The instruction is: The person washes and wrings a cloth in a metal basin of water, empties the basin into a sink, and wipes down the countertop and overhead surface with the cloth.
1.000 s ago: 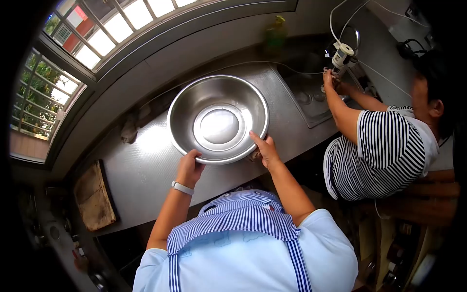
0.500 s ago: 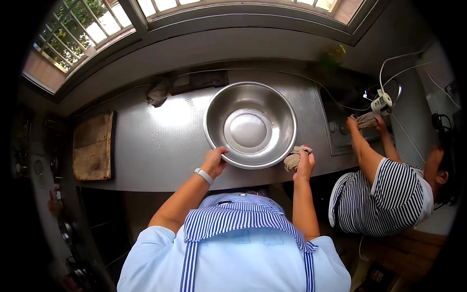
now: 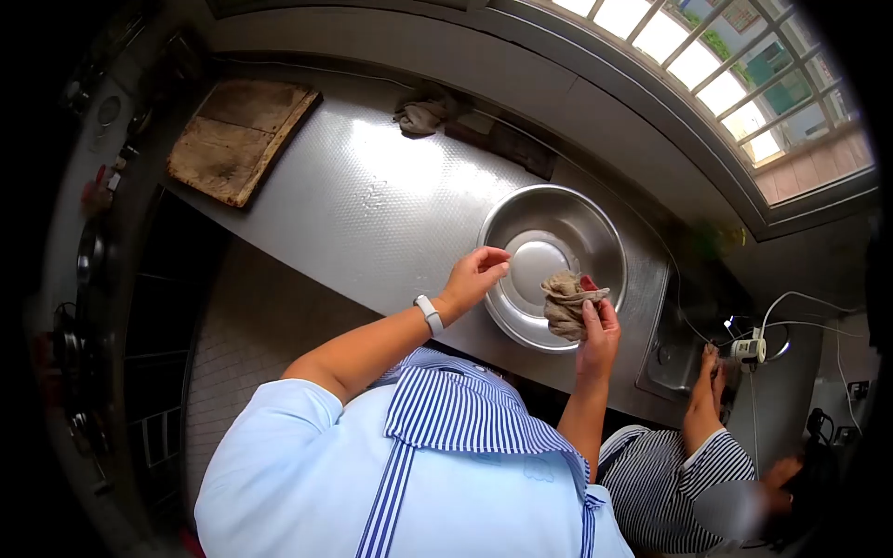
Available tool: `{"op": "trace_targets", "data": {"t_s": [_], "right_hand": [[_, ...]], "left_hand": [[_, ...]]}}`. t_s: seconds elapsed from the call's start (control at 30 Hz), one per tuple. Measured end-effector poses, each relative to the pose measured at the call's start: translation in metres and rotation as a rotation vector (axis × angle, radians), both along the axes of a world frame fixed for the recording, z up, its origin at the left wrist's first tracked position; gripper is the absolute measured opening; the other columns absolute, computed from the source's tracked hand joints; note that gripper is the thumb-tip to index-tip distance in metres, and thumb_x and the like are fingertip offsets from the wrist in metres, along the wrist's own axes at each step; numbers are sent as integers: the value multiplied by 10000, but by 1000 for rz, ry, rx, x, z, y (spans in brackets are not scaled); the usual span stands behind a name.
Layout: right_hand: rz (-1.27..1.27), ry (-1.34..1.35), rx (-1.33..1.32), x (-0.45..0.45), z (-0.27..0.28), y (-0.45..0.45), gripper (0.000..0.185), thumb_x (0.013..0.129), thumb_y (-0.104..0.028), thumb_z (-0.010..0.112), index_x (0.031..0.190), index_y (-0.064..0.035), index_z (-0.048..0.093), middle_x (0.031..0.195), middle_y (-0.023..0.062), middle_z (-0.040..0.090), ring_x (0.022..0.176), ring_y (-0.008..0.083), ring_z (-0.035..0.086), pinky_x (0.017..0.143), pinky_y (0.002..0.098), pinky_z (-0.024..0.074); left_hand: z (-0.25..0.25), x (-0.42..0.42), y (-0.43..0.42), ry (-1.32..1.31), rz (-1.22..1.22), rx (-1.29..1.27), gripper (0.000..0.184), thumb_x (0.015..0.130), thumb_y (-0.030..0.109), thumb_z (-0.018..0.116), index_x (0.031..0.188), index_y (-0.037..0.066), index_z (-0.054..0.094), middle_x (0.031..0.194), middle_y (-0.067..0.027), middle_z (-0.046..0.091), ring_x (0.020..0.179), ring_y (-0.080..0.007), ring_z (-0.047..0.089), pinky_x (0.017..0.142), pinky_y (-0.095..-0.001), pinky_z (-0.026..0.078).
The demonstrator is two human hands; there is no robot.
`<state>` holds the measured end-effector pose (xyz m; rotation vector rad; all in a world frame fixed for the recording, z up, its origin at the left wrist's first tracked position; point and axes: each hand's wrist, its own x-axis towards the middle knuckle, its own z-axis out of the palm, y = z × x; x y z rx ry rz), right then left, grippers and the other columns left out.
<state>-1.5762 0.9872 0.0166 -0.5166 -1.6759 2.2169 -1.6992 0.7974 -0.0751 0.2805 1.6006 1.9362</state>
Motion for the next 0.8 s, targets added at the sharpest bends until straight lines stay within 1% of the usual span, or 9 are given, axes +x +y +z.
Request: {"op": "trace_targets", "data": {"t_s": [0.07, 0.17, 0.27, 0.33, 0.4, 0.47, 0.57, 0.67, 0.8], "right_hand": [[152, -9, 9, -19, 8, -22, 320, 907, -84, 537, 1203, 40, 536, 1078, 88, 616, 982, 134, 581, 893, 272, 445], [303, -17, -68, -47, 1, -62, 352, 924, -73, 513, 1263, 21, 500, 1150, 84, 598, 1048, 145, 571, 906, 281, 464], [330, -141, 168, -65, -13, -83, 338, 922, -92, 523, 1243, 14, 522, 1120, 83, 614, 864, 118, 617, 715, 238, 517], [284, -157, 215, -67, -20, -93, 306, 923, -95, 518, 1208, 13, 548, 1065, 98, 632, 799, 115, 621, 666, 230, 513], [285, -225, 227, -65, -27, -97, 276, 924, -96, 513, 1171, 14, 570, 1014, 110, 647, 760, 117, 626, 641, 225, 512], [327, -345, 203, -58, -32, -91, 249, 924, -96, 510, 1133, 14, 589, 966, 120, 657, 747, 126, 632, 641, 223, 513], [300, -421, 216, -48, -46, -83, 235, 924, -119, 520, 1101, 15, 599, 951, 126, 662, 746, 141, 645, 636, 236, 523], [264, -491, 217, -45, -51, -79, 237, 922, -128, 530, 1101, 9, 601, 947, 125, 662, 748, 142, 643, 651, 242, 522], [293, -566, 303, -38, -58, -81, 254, 913, -131, 548, 1120, 7, 599, 959, 102, 660, 781, 123, 624, 683, 233, 501]], "left_hand": [[55, 4, -3, -542, -112, 237, 335, 904, 207, 573, 1193, 50, 506, 1142, -57, 564, 979, -143, 566, 866, -291, 469], [58, 5, -9, -549, -51, 598, 296, 916, 227, 559, 1149, 46, 536, 1082, -51, 594, 983, -136, 567, 861, -297, 470], [33, -18, -40, -254, 289, 231, 315, 921, 254, 547, 1160, 50, 531, 1060, -69, 604, 1023, -137, 557, 854, -288, 466], [4, -51, -84, -108, 439, 22, 384, 891, 286, 577, 1159, 17, 523, 1074, -129, 602, 1066, -201, 552, 891, -334, 450], [-16, -75, -139, 381, 447, -961, 476, 850, 281, 605, 1181, -43, 497, 1148, -216, 560, 1136, -301, 504, 976, -401, 383], [-57, -72, -184, 550, 725, -1429, 566, 826, 285, 589, 1263, -43, 443, 1291, -280, 440, 1255, -395, 355, 1072, -428, 243], [-118, -80, -214, 590, 614, -1185, 628, 837, 274, 564, 1351, -16, 352, 1416, -272, 280, 1309, -417, 261, 1077, -464, 237], [-117, -72, -171, 634, 361, -1034, 656, 850, 300, 546, 1379, -8, 310, 1456, -254, 208, 1349, -407, 188, 1091, -497, 183], [-107, -92, -137, 612, 352, -1241, 677, 873, 349, 503, 1401, -8, 274, 1480, -243, 153, 1382, -386, 100, 1101, -525, 99]]}}
